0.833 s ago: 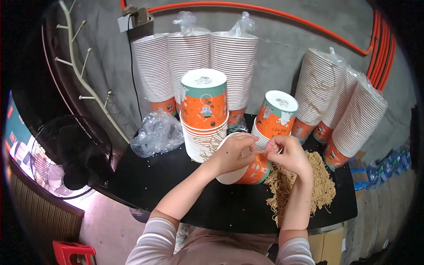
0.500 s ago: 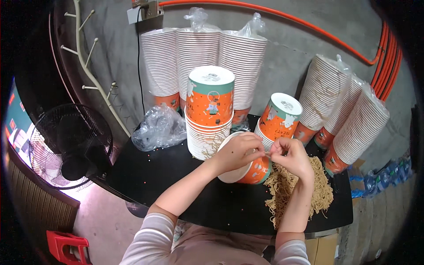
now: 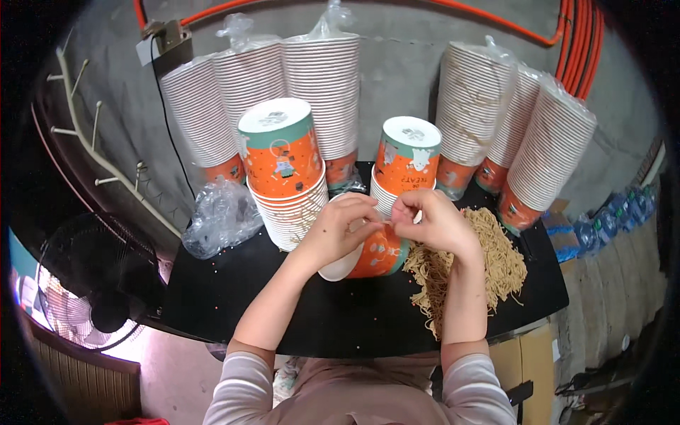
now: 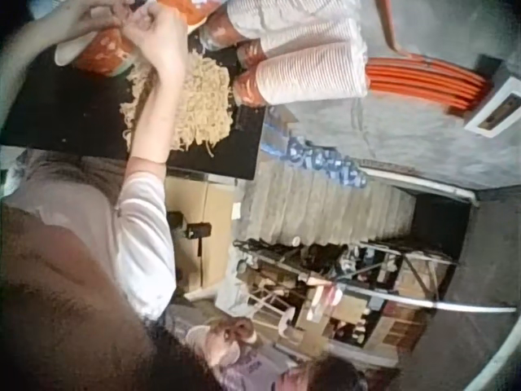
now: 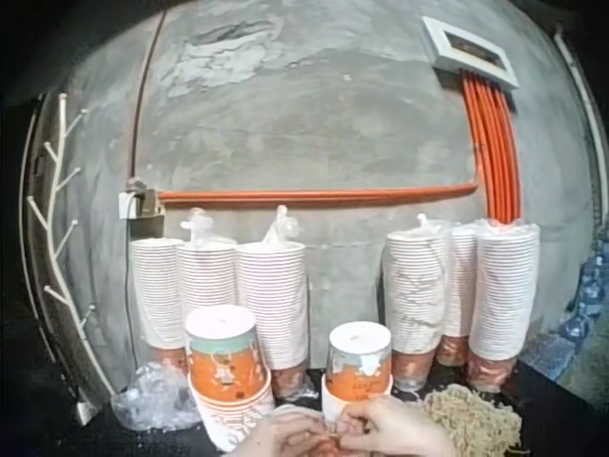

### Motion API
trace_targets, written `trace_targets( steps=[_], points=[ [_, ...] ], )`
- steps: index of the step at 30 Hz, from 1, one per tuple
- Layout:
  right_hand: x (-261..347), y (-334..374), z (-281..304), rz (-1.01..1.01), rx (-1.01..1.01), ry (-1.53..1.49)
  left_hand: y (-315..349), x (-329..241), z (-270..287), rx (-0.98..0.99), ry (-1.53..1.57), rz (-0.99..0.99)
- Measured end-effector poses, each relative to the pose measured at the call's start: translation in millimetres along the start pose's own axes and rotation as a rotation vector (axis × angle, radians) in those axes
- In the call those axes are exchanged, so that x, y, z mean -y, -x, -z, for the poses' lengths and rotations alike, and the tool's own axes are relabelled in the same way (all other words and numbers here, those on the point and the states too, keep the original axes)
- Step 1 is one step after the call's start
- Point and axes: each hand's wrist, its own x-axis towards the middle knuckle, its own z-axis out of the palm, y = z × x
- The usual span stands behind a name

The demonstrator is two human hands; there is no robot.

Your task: Attaching plastic wire handles to paper food cups by threading them through pre-punched holes.

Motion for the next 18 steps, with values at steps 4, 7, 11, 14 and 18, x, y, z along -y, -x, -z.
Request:
trace_targets(
  steps=[4, 7, 11, 14, 18],
  points=[
    [9.6, -0.7, 1.7, 0.050, 0.046, -0.090, 2.1, 5.4, -0.1, -0.011, -0.005, 0.046],
    [9.4, -2.2, 1.5, 0.043, 0.057, -0.083, 0.8, 2.4, -0.6, -0.017, -0.005, 0.067],
    [8.0, -1.1, 2.1, 0.033, 0.039, -0.054, 0.7, 2.1, -1.9, -0.023, -0.016, 0.042],
    [4.7, -2.1, 0.2, 0.041, -0.009, -0.064, 0.7, 1.9, -1.8, -0.010, -0.019, 0.045],
    [2.6, -2.8, -0.6, 0.027, -0.027, -0.083, -1.0, -3.7, 0.8, -0.006, -0.011, 0.065]
  ],
)
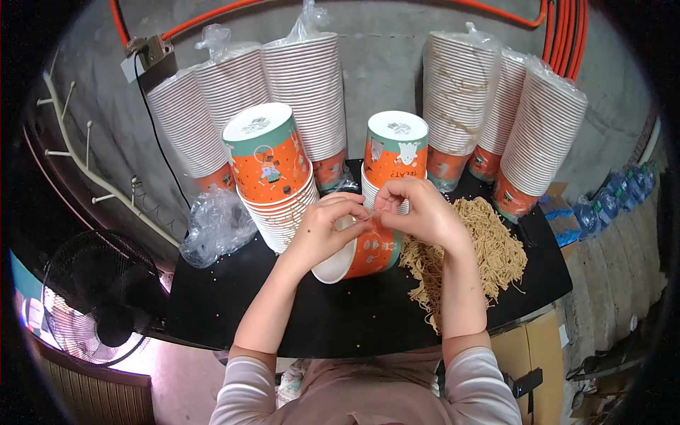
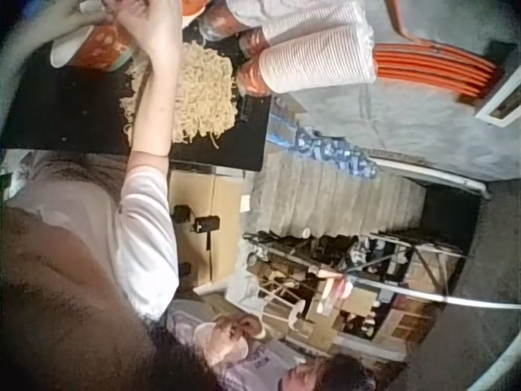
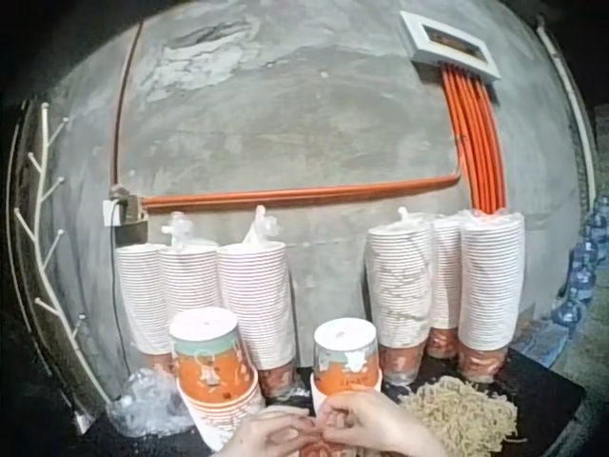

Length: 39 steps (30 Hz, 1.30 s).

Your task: Attaching plastic wire handles to paper food cups by threading them through pre-punched holes.

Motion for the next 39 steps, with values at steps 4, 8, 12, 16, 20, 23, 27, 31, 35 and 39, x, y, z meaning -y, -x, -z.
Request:
trace_targets(
  steps=[4, 8, 12, 16, 20, 23, 27, 31, 35, 39],
  points=[
    [-0.8, -0.6, 0.0, 0.031, -0.026, 0.021, -0.5, 4.4, 4.6, -0.026, 0.006, -0.026],
    [2.0, -0.7, 0.5, 0.035, -0.020, 0.030, 0.8, -0.5, 9.8, -0.065, 0.042, -0.003],
    [-0.2, -0.5, -1.2, 0.060, -0.047, 0.014, 1.1, -10.0, 19.5, -0.030, 0.079, 0.088],
    [2.8, -1.4, -2.5, 0.119, -0.061, -0.022, 5.0, -12.0, 21.2, -0.033, 0.290, 0.266],
    [-1.1, -4.8, -12.4, 0.109, -0.019, -0.208, 7.1, -18.8, 22.0, -0.056, 0.563, 0.317],
    [-4.0, -8.8, -20.5, 0.187, -0.016, -0.206, 7.6, -23.6, 26.7, -0.057, 0.690, 0.343],
    [-0.6, -8.9, -20.5, 0.128, 0.051, -0.235, 7.8, -27.2, 30.3, -0.076, 0.734, 0.323],
    [8.4, -8.5, -21.7, 0.134, 0.070, -0.274, 10.7, -27.5, 32.4, -0.072, 0.755, 0.345],
    [7.0, -8.4, -25.3, 0.175, 0.055, -0.229, 9.9, -31.9, 35.6, -0.059, 0.736, 0.345],
    [3.8, -9.1, -26.8, 0.217, 0.017, -0.184, 10.7, -32.2, 38.1, -0.087, 0.722, 0.310]
  ],
)
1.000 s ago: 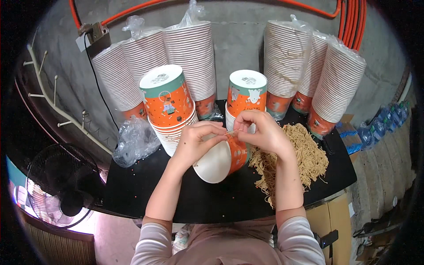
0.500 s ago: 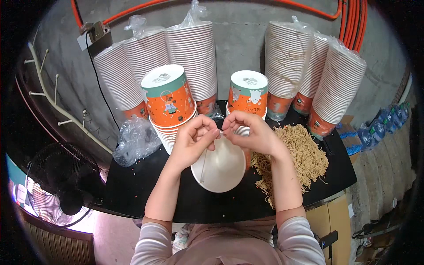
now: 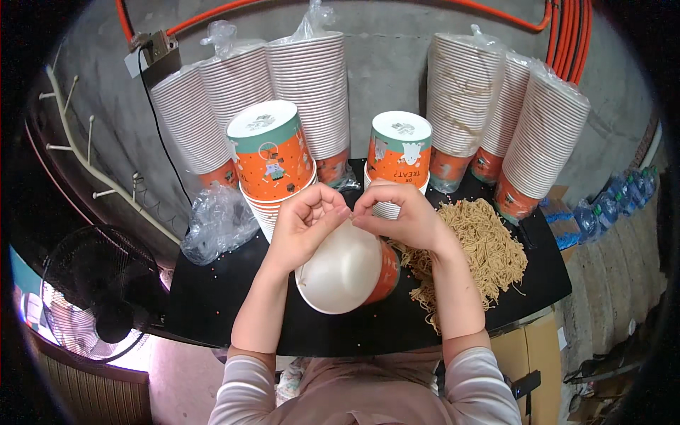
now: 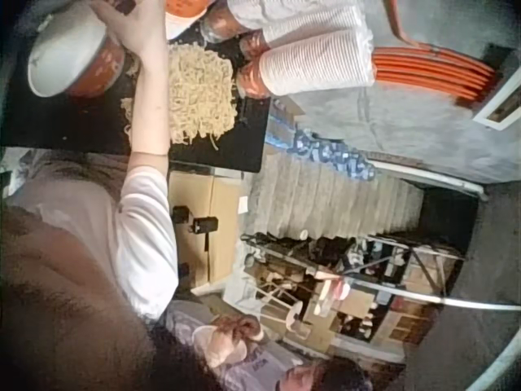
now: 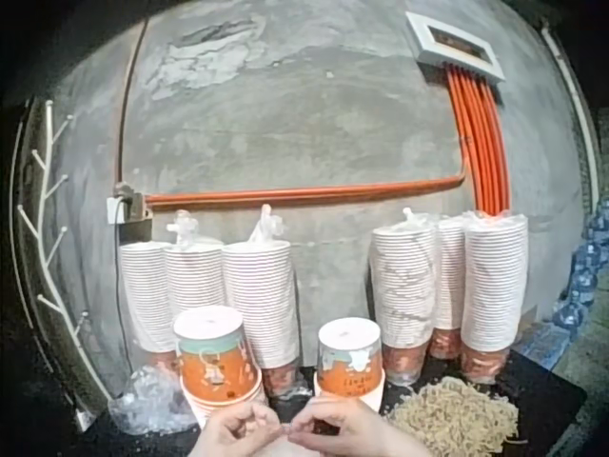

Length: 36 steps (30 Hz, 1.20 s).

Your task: Attaching plastic wire handles to paper food cups by threading them through pre-punched holes.

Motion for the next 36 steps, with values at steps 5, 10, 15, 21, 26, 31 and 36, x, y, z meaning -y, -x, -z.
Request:
trace_targets(
  steps=[5, 10, 15, 21, 26, 31, 36],
  points=[
    [-0.7, 0.8, 10.8, 0.049, 0.037, 0.096, 0.6, -2.4, -1.4, -0.047, 0.053, -0.020],
    [-1.7, 0.0, 13.9, 0.064, 0.073, 0.161, -0.6, 2.0, 6.8, -0.146, 0.085, -0.072],
    [-3.5, 0.8, 12.8, 0.040, 0.089, 0.194, 2.8, -3.5, 14.8, -0.208, 0.239, -0.142],
    [-3.1, 0.8, 12.4, 0.052, 0.088, 0.196, 2.9, -7.0, 25.6, -0.193, 0.302, -0.196],
    [1.6, -1.3, 2.9, 0.071, 0.108, 0.092, 2.7, -6.7, 25.4, -0.155, 0.331, -0.207],
    [-1.9, -1.2, 4.3, 0.078, 0.173, 0.085, 2.0, -4.5, 27.8, -0.150, 0.338, -0.233],
    [-0.8, -0.6, 4.8, 0.079, 0.161, 0.006, 3.0, -5.4, 30.3, -0.134, 0.436, -0.319]
  ],
)
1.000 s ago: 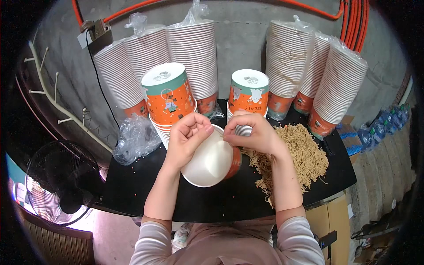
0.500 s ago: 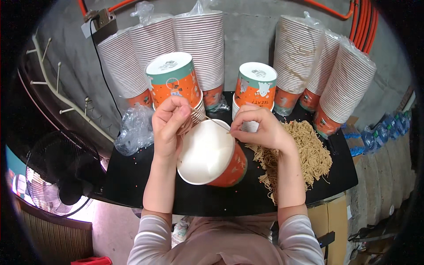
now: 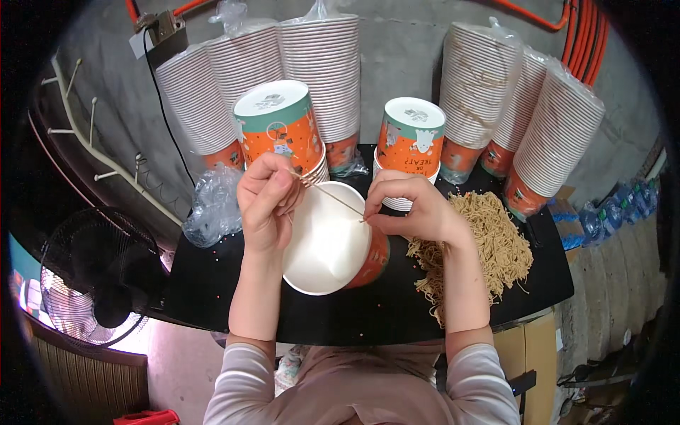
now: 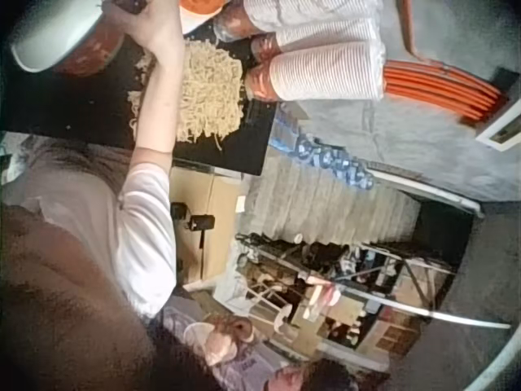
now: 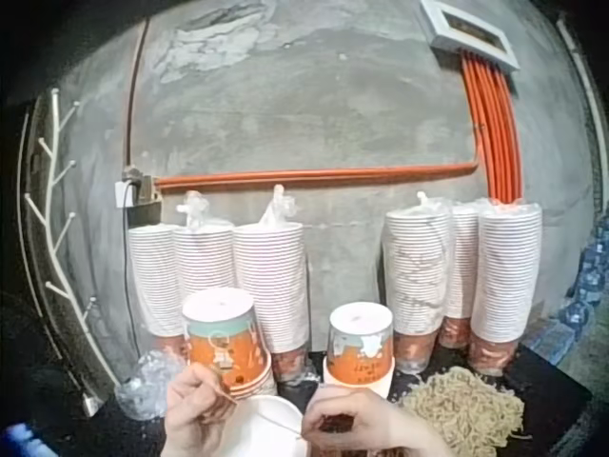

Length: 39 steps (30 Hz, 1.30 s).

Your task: Attaching plastic wire handles to paper food cups by threading them through pre-punched holes.

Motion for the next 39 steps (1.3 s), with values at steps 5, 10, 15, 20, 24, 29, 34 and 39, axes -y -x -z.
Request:
trace_targets(
  steps=[5, 10, 15, 20, 24, 29, 34, 39],
  points=[
    [-1.8, -0.9, 3.5, 0.027, -0.068, 0.052, -1.3, -2.1, 0.7, -0.052, 0.023, -0.045],
    [-13.0, 9.0, 10.7, -0.322, -0.013, 0.008, -0.8, -8.8, -2.5, -0.133, 0.032, -0.195],
    [-19.0, 8.0, 16.4, -0.679, 0.252, -0.010, -2.0, -22.5, 8.2, -0.240, 0.175, -0.360],
    [-19.2, -0.7, -8.7, -0.524, 0.225, -0.230, -1.4, -32.3, 5.3, -0.314, 0.200, -0.451],
    [-25.9, -3.3, -15.4, -0.441, 0.099, -0.714, 3.8, -31.2, -2.2, -0.176, 0.158, -0.544],
    [-19.5, -7.0, -20.8, -0.472, 0.057, -0.556, 8.8, -29.9, -9.4, 0.023, 0.100, -0.513],
    [-24.2, -7.0, -17.4, -0.419, -0.112, -0.577, 7.9, -25.4, -5.6, 0.158, 0.068, -0.431],
    [-13.8, 2.4, 14.4, -0.301, -0.499, -0.668, 7.2, -41.2, 1.3, 0.390, -0.329, -0.382]
  ],
)
